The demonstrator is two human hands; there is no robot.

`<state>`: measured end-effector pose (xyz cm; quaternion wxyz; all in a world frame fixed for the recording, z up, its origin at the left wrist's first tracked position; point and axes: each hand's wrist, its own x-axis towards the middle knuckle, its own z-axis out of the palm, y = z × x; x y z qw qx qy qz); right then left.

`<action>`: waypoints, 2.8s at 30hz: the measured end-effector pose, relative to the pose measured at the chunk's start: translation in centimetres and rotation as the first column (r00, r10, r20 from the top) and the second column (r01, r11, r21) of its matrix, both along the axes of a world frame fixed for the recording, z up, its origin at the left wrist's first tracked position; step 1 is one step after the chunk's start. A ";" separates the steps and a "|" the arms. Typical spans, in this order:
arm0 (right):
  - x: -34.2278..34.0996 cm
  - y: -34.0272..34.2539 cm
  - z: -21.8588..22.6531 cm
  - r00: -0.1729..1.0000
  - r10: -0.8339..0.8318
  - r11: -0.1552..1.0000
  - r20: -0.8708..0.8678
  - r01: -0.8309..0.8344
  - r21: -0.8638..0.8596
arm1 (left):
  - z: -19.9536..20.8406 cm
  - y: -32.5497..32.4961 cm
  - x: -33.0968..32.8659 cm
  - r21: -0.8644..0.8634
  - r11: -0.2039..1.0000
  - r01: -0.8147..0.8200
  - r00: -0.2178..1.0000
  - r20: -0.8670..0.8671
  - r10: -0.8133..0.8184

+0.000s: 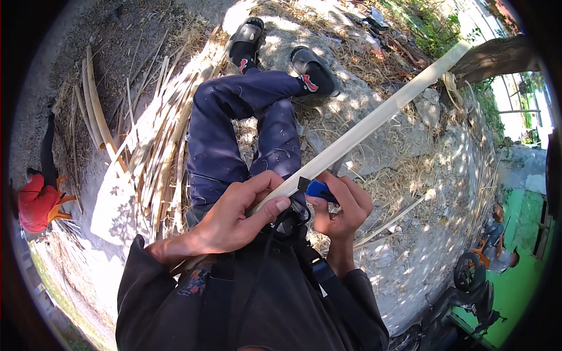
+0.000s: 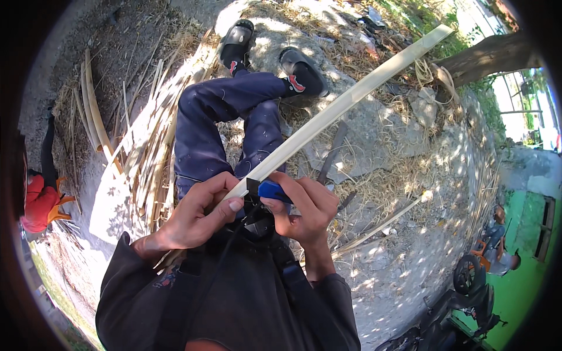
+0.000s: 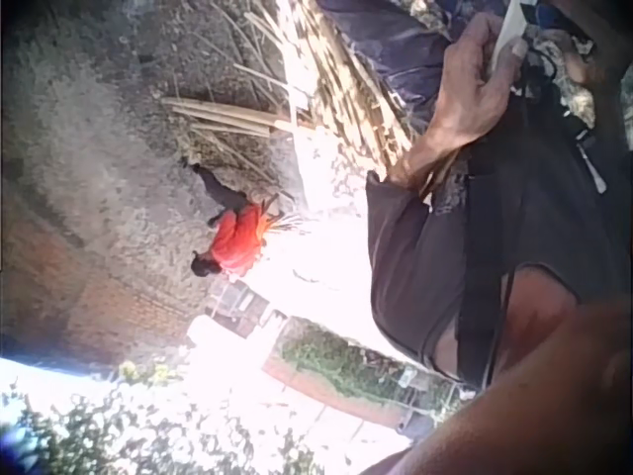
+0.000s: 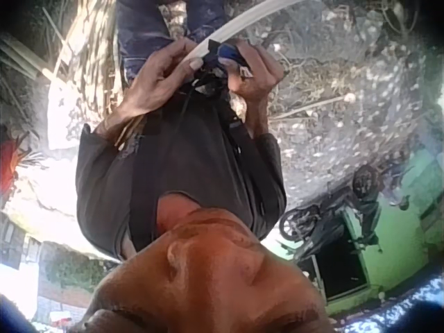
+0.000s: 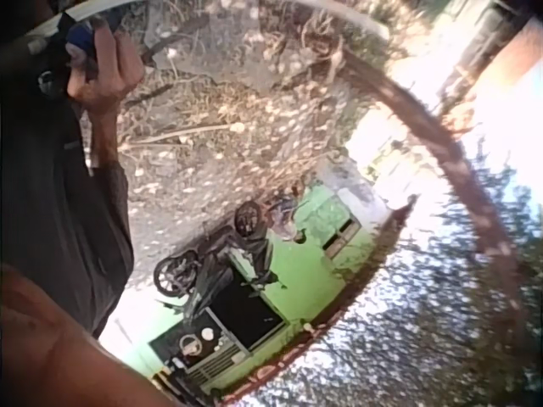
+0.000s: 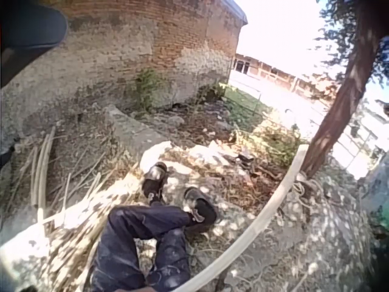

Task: The person scrapes a bamboo stick with a utility knife and then trims the bamboo stick using a machete.

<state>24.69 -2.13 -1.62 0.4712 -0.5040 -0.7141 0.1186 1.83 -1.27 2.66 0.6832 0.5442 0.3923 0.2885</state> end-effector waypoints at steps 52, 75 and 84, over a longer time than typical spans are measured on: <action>2.5 3.0 1.3 0.996 -0.083 0.995 0.031 0.081 0.053 | 1.1 -1.5 -1.1 0.018 1.000 -0.021 0.986 -0.164 0.024; 2.0 0.8 -1.3 0.751 -0.033 0.941 -0.660 -0.200 -0.275 | -4.6 2.1 -2.8 -0.689 0.606 0.399 0.808 0.576 0.123; 0.7 0.8 -1.0 0.834 -0.034 0.937 -0.551 -0.165 -0.308 | -5.3 2.0 -2.7 -0.652 0.546 0.526 0.698 0.698 0.161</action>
